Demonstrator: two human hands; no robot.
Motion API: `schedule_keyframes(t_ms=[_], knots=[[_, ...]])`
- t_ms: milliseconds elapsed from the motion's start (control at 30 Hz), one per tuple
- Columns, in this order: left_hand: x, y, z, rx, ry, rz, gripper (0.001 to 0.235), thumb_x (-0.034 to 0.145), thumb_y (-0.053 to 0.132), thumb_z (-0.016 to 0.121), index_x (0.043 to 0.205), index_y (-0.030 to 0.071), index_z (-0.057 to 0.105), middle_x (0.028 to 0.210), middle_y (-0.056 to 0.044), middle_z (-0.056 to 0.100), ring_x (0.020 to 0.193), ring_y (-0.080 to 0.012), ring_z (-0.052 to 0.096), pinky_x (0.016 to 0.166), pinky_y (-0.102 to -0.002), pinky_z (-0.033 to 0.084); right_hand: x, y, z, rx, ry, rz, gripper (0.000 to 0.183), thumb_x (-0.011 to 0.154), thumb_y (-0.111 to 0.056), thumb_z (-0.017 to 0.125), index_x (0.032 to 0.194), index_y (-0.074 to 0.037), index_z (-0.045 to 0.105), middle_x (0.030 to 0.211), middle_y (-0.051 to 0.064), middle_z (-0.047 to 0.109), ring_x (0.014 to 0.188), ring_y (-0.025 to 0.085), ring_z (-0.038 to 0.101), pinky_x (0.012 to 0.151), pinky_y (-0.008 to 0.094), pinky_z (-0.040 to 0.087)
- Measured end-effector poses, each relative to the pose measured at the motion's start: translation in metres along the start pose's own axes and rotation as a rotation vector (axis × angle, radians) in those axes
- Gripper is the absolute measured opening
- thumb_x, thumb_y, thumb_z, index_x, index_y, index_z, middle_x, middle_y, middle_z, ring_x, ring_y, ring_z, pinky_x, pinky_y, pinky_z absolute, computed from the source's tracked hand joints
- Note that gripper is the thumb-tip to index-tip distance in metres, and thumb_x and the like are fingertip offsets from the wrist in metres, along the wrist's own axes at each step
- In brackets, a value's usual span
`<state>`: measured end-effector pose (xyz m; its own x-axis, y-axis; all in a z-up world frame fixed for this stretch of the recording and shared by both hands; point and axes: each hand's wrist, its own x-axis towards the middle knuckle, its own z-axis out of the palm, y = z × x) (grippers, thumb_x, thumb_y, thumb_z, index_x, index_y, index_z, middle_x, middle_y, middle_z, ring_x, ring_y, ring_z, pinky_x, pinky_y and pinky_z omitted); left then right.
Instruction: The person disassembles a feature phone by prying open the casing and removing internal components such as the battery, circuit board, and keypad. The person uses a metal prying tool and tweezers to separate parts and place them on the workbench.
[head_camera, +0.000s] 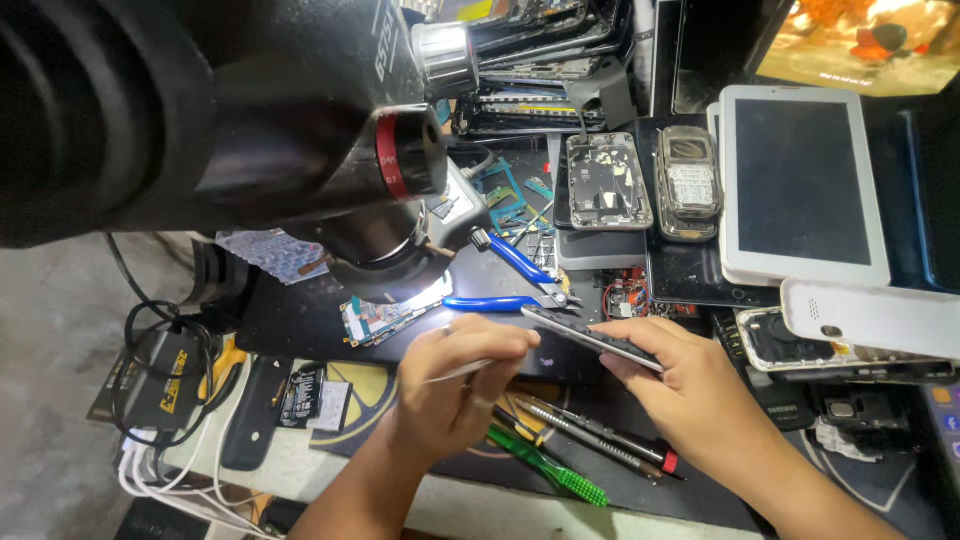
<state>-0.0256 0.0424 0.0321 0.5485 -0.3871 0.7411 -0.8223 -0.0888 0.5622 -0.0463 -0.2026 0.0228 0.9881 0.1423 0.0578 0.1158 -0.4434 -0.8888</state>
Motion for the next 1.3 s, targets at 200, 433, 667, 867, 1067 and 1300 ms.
schedule_keyframes(t_ms=[200, 433, 667, 867, 1067, 1300], knots=[[-0.013, -0.008, 0.021, -0.245, 0.062, -0.121, 0.016, 0.112, 0.004, 0.053, 0.122, 0.005, 0.041, 0.122, -0.024, 0.071, 0.113, -0.0293, 0.073, 0.102, -0.038, 0.059, 0.0, -0.002, 0.001, -0.044, -0.008, -0.021, 0.033, 0.084, -0.006, 0.067, 0.116, -0.011, 0.074, 0.106, 0.006, 0.077, 0.094, 0.02, 0.071, 0.078, 0.03, 0.057], [-0.016, -0.016, 0.026, -0.202, 0.051, -0.128, 0.028, 0.11, 0.004, 0.059, 0.119, 0.009, 0.033, 0.114, -0.018, 0.071, 0.111, -0.0268, 0.074, 0.114, -0.05, 0.057, 0.0, 0.0, 0.001, -0.085, -0.013, -0.026, 0.037, 0.082, -0.004, 0.066, 0.117, -0.012, 0.073, 0.106, 0.007, 0.076, 0.095, 0.022, 0.072, 0.079, 0.03, 0.057], [-0.017, -0.016, 0.025, -0.237, 0.056, -0.163, 0.028, 0.109, 0.006, 0.06, 0.118, 0.009, 0.034, 0.114, -0.019, 0.071, 0.11, -0.027, 0.073, 0.115, -0.05, 0.056, 0.001, 0.001, 0.002, -0.108, -0.012, -0.028, 0.035, 0.082, -0.005, 0.067, 0.116, -0.012, 0.074, 0.105, 0.007, 0.076, 0.095, 0.022, 0.072, 0.079, 0.03, 0.057], [-0.017, -0.016, 0.023, -0.219, 0.027, -0.137, 0.027, 0.11, 0.004, 0.059, 0.12, 0.008, 0.034, 0.115, -0.019, 0.071, 0.11, -0.0275, 0.073, 0.116, -0.05, 0.056, 0.001, 0.002, 0.003, -0.115, -0.012, -0.022, 0.035, 0.082, -0.007, 0.068, 0.116, -0.013, 0.074, 0.105, 0.007, 0.076, 0.094, 0.022, 0.075, 0.079, 0.031, 0.057], [-0.013, -0.017, 0.021, -0.162, -0.047, -0.087, 0.024, 0.107, -0.004, 0.057, 0.117, 0.006, 0.038, 0.114, -0.02, 0.071, 0.11, -0.0285, 0.074, 0.115, -0.051, 0.056, 0.004, 0.008, 0.005, -0.125, -0.003, -0.089, 0.035, 0.082, -0.007, 0.071, 0.116, -0.013, 0.074, 0.104, 0.007, 0.075, 0.095, 0.024, 0.075, 0.08, 0.032, 0.056], [-0.011, -0.013, 0.023, -0.239, -0.049, -0.228, 0.023, 0.1, -0.005, 0.055, 0.11, 0.001, 0.035, 0.11, -0.021, 0.068, 0.113, -0.0325, 0.071, 0.091, -0.04, 0.065, 0.004, 0.014, 0.007, -0.143, 0.004, -0.075, 0.039, 0.08, -0.001, 0.068, 0.117, -0.013, 0.074, 0.105, 0.009, 0.075, 0.097, 0.026, 0.075, 0.082, 0.033, 0.056]])
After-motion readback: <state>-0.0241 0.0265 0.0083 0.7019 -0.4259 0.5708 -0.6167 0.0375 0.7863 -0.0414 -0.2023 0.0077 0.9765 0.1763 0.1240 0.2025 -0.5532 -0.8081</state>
